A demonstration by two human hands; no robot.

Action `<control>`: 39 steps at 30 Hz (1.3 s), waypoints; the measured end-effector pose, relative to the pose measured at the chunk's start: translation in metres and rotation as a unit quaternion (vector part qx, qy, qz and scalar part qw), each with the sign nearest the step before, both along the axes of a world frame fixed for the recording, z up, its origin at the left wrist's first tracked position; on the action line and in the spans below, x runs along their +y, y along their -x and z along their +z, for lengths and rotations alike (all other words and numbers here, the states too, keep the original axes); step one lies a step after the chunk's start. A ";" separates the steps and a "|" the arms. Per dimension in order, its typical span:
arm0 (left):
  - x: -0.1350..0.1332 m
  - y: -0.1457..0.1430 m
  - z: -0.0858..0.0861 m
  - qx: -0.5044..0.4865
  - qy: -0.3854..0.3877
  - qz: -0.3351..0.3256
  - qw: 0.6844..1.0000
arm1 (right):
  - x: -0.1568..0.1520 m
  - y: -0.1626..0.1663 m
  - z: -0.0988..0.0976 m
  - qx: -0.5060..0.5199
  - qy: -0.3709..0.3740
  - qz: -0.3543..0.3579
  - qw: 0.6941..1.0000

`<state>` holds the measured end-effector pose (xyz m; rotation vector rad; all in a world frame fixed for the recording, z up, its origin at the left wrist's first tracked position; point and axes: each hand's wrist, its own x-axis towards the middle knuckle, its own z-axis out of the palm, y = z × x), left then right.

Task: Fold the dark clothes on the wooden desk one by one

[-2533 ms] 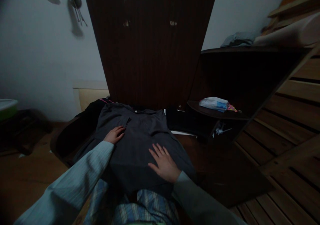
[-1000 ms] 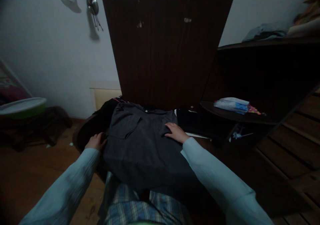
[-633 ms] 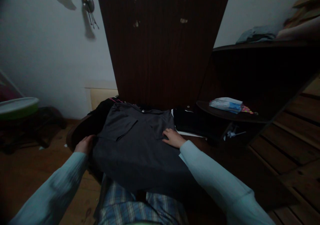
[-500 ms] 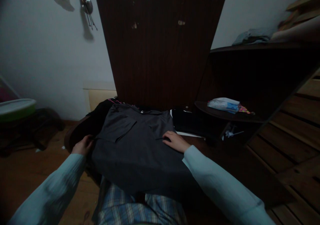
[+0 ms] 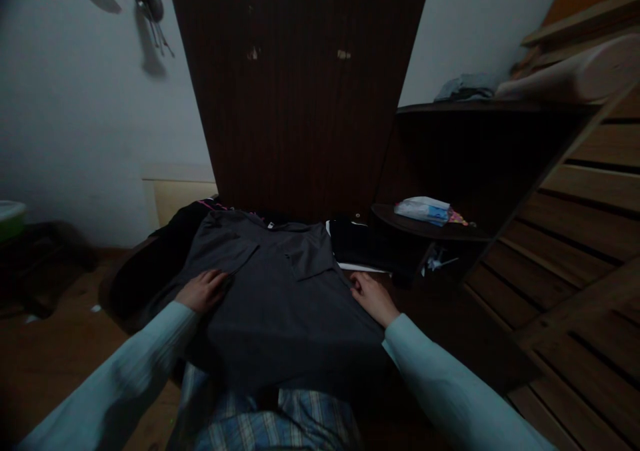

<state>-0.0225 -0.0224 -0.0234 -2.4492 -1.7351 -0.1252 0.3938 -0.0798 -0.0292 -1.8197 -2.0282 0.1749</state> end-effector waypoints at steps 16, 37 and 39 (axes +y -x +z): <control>-0.007 0.010 -0.030 -0.139 -0.024 -0.006 0.990 | -0.018 0.046 -0.023 -0.073 0.029 0.165 0.983; -0.003 0.015 -0.043 -0.161 -0.036 -0.014 0.986 | -0.012 0.031 -0.032 -0.021 0.066 0.123 0.990; -0.002 0.014 -0.043 -0.170 -0.039 -0.021 0.984 | -0.009 0.027 -0.027 0.014 0.090 0.139 0.986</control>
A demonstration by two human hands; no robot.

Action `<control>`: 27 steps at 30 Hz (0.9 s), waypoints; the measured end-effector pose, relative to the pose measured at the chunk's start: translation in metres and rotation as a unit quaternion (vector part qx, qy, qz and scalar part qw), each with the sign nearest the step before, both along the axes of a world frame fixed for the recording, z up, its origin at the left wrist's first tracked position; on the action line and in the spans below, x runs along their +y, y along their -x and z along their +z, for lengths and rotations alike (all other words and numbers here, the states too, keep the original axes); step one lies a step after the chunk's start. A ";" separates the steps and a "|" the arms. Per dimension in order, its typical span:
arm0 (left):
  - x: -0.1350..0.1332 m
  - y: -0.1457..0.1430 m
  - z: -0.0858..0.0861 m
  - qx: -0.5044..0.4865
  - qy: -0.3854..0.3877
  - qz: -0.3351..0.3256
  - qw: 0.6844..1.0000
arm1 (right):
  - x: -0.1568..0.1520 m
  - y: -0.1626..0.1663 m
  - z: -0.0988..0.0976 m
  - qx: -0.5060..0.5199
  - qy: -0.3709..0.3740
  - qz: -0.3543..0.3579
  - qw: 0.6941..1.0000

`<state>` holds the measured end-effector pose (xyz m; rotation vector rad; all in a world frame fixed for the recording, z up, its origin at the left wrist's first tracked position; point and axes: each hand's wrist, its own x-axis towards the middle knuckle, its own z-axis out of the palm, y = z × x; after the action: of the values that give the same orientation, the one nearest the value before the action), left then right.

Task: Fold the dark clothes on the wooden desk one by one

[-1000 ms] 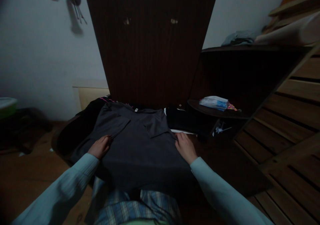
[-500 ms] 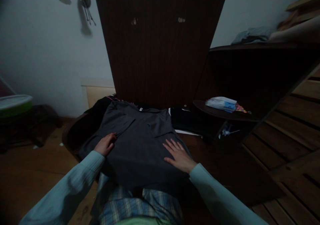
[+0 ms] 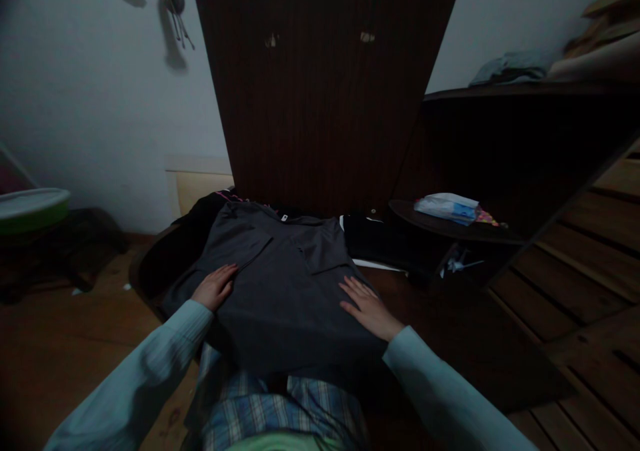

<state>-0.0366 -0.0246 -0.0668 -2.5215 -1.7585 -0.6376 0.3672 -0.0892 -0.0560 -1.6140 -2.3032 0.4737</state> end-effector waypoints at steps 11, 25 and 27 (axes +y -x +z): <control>-0.030 0.066 0.009 -0.038 -0.075 0.152 0.985 | -0.022 -0.035 0.021 0.165 -0.128 -0.144 0.967; -0.031 0.068 0.038 0.084 0.061 0.251 0.962 | -0.023 -0.050 0.013 0.080 -0.034 -0.189 0.978; -0.032 0.068 0.038 0.075 0.054 0.267 0.959 | -0.022 -0.050 0.014 0.094 -0.035 -0.198 0.975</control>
<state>-0.1045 -0.0564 -0.0285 -1.9324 -2.3170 -0.3170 0.4167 -0.1116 -0.0424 -1.8449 -1.7810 0.4221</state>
